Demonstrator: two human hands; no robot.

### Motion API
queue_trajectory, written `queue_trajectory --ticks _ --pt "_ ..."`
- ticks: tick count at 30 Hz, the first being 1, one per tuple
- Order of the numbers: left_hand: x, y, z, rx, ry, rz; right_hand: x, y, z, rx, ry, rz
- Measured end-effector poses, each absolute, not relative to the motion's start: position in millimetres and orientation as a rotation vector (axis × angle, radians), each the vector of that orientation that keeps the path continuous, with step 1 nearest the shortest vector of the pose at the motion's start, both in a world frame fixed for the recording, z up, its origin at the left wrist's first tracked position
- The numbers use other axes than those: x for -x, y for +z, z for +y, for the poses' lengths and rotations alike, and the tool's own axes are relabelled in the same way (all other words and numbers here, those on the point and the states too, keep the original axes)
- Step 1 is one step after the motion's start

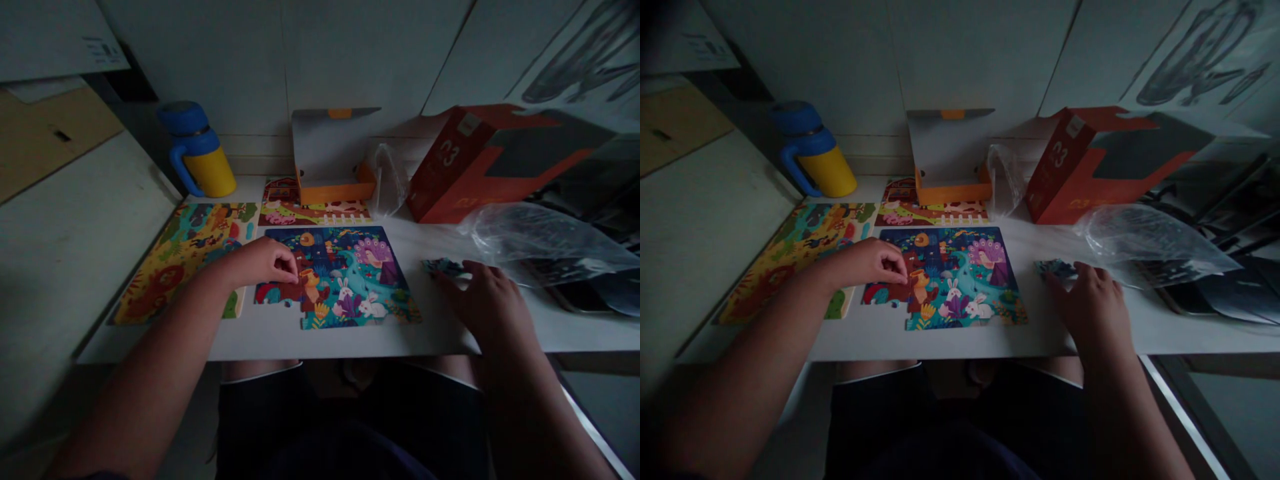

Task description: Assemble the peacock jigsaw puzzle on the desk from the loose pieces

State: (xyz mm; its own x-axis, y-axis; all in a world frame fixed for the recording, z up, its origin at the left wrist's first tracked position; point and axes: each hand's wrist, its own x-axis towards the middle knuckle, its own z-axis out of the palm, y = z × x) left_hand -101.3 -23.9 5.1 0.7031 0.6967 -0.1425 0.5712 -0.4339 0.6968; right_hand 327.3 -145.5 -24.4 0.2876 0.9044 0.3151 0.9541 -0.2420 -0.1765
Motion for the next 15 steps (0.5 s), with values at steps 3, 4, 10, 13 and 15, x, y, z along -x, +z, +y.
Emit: queue_trajectory --ticks 3,4,10,13,15 --pt "102 6 -24 -2.141 0.202 0.976 -346 -26 -138 2.288 -0.051 -1.618" --pt "101 6 -24 -2.131 0.198 0.984 -350 -26 -136 2.307 -0.004 -1.595" --pt "102 4 -26 -2.085 0.262 1.017 -354 -22 -132 2.288 0.205 -1.452" --pt "102 2 -26 -2.042 0.365 1.03 -352 -20 -134 2.244 0.243 -1.393" --pt "101 3 -26 -2.009 0.423 1.037 -354 -21 -137 2.258 0.275 -1.393"
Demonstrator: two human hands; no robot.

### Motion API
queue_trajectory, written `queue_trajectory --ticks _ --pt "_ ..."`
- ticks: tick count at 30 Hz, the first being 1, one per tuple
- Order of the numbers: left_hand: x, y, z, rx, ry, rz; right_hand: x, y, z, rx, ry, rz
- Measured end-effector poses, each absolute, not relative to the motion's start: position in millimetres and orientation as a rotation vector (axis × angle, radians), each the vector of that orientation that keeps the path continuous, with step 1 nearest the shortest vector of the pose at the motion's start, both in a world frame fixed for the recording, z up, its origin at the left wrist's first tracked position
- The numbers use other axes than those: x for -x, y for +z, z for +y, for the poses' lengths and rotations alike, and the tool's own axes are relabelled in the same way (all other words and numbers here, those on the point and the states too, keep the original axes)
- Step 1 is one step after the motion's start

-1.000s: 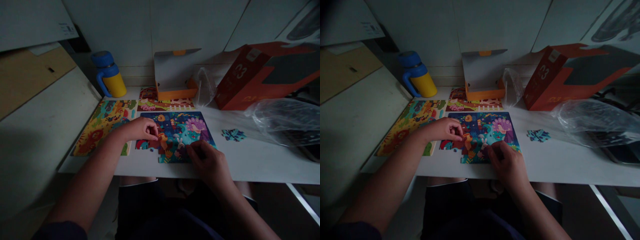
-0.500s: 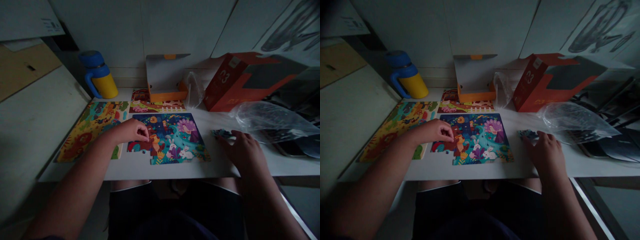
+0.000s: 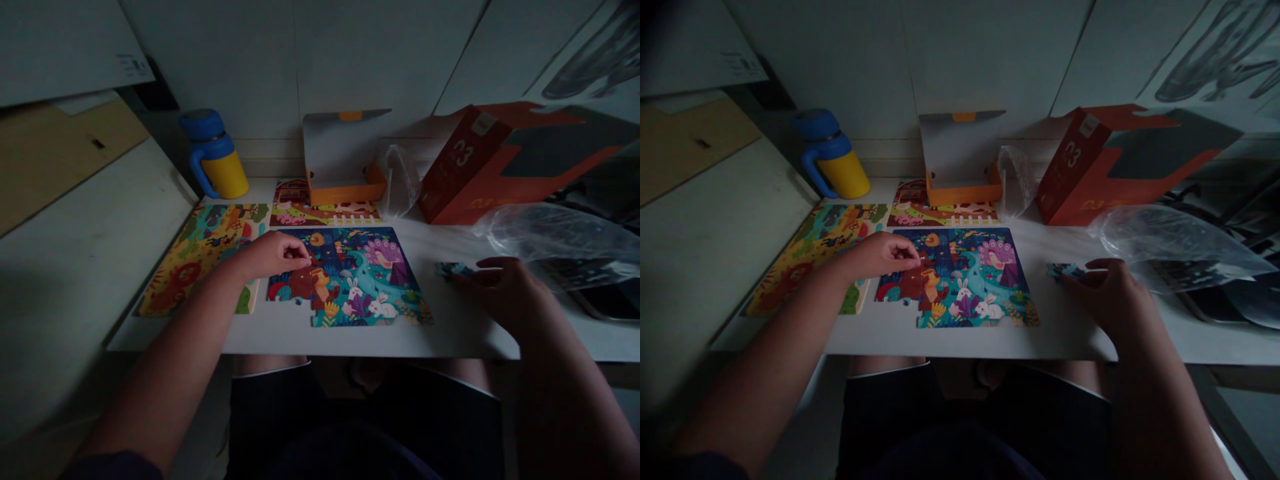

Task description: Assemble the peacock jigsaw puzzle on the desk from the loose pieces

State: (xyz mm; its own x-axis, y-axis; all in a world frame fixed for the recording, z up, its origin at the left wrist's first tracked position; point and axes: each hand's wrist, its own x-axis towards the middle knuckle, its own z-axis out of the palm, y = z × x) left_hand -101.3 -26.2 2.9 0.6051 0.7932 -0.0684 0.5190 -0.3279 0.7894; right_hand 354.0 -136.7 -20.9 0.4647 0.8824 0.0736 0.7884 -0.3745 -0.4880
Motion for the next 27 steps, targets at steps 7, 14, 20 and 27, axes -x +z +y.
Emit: queue_trajectory --ticks 7,14,20,27 --pt "99 6 -27 -2.002 0.608 1.098 -375 -37 -148 2.161 -0.07 -1.579" --pt "99 14 -28 -1.959 0.793 1.149 -365 -32 -152 1.968 -0.096 -1.672" --pt "44 35 -88 -1.782 0.794 0.998 -299 -27 -166 1.469 -0.003 -1.906" --pt "-1 -9 -169 -1.553 0.939 1.145 -216 -6 -190 0.935 0.139 -2.195"
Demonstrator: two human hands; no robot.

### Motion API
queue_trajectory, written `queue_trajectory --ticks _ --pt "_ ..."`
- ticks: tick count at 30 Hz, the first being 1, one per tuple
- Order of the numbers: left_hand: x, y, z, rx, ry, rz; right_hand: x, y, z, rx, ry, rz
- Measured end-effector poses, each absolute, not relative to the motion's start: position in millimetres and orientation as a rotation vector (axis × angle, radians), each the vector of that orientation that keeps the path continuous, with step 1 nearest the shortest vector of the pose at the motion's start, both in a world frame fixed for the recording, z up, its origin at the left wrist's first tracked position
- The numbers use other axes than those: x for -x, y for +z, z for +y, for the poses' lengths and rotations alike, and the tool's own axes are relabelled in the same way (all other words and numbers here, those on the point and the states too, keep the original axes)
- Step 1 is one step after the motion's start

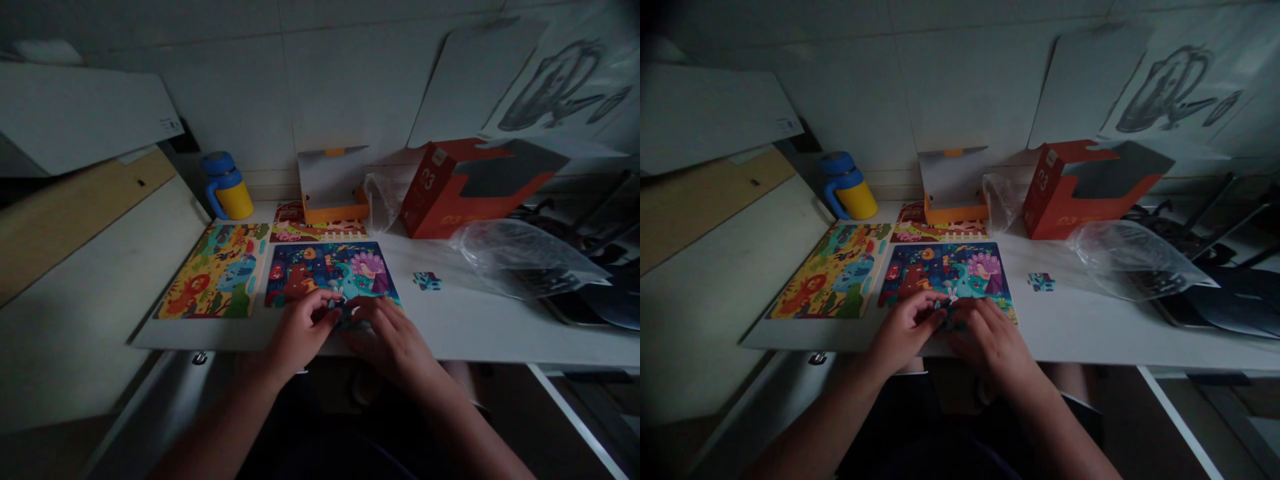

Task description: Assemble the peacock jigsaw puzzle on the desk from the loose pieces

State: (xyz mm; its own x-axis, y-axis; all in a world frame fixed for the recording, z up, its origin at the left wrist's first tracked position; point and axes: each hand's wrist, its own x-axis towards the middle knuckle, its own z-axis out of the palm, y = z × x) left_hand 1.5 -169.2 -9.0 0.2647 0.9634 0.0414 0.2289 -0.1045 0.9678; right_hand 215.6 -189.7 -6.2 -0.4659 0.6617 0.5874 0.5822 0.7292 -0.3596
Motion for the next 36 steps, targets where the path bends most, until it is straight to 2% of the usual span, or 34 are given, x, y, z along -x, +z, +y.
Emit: queue_trajectory --ticks 4,8,11,18,26,31,36 --pt "38 -21 -188 -1.316 1.024 1.324 -226 -9 -179 1.045 0.066 -2.297" --pt "93 -24 -195 -1.253 1.096 1.551 -276 -17 -156 1.582 -0.212 -2.031" --pt "115 -24 -195 -1.296 1.064 1.645 -309 -24 -145 1.827 -0.283 -1.837" --pt "116 -30 -179 -1.476 0.99 1.68 -326 -44 -142 1.993 -0.263 -1.83" --pt "116 -22 -180 -1.735 0.933 1.795 -334 -37 -141 2.063 -0.125 -1.849" --pt "111 -13 -185 -1.897 0.888 1.889 -347 -44 -138 2.009 -0.045 -1.88" --pt "108 -13 -189 -2.139 0.886 1.735 -357 -50 -137 1.898 0.062 -1.899"
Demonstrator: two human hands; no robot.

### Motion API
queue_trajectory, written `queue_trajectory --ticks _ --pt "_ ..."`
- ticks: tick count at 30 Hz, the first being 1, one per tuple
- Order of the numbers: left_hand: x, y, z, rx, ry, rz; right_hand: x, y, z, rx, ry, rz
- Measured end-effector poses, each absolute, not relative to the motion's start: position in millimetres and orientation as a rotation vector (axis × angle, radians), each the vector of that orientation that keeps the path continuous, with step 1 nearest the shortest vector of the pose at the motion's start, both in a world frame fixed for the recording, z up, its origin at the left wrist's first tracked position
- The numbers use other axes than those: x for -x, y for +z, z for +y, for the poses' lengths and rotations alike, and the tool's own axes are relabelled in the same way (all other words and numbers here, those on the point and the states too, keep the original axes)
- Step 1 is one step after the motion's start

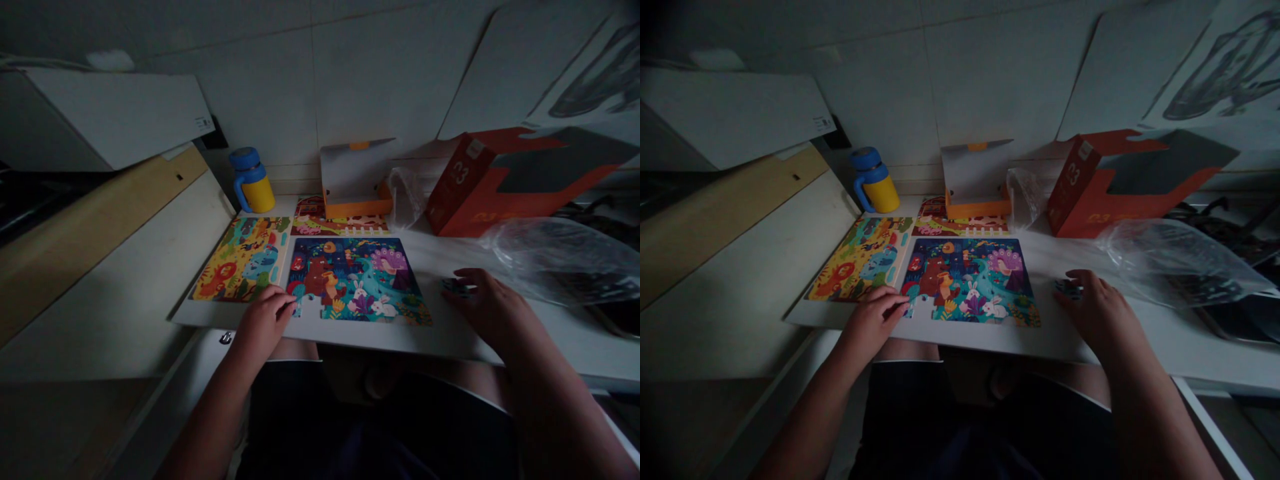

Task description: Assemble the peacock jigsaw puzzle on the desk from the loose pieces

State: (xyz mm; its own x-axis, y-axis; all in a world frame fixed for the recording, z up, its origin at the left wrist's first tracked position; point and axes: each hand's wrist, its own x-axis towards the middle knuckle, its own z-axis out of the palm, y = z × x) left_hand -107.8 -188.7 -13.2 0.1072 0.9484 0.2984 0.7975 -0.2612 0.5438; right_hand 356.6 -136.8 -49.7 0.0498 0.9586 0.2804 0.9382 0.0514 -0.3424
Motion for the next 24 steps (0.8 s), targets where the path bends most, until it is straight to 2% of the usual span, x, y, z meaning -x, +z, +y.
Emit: queue_trajectory --ticks 3,7,12,16,19,24 --pt "108 -16 -192 -2.241 0.869 1.705 -359 -50 -142 1.835 0.047 -1.906" --pt "111 -21 -198 -2.294 0.851 1.722 -361 -51 -153 1.966 -0.147 -1.927" --pt "114 -25 -208 -2.304 0.861 1.717 -365 -52 -153 2.044 -0.158 -1.972" --pt "113 -24 -216 -2.277 0.902 1.754 -366 -46 -149 1.983 -0.051 -1.9" --pt "112 -24 -222 -2.25 0.926 1.774 -358 -35 -152 1.999 0.159 -1.771" --pt "109 -24 -228 -2.222 0.955 1.802 -312 -20 -170 1.937 0.343 -1.531"
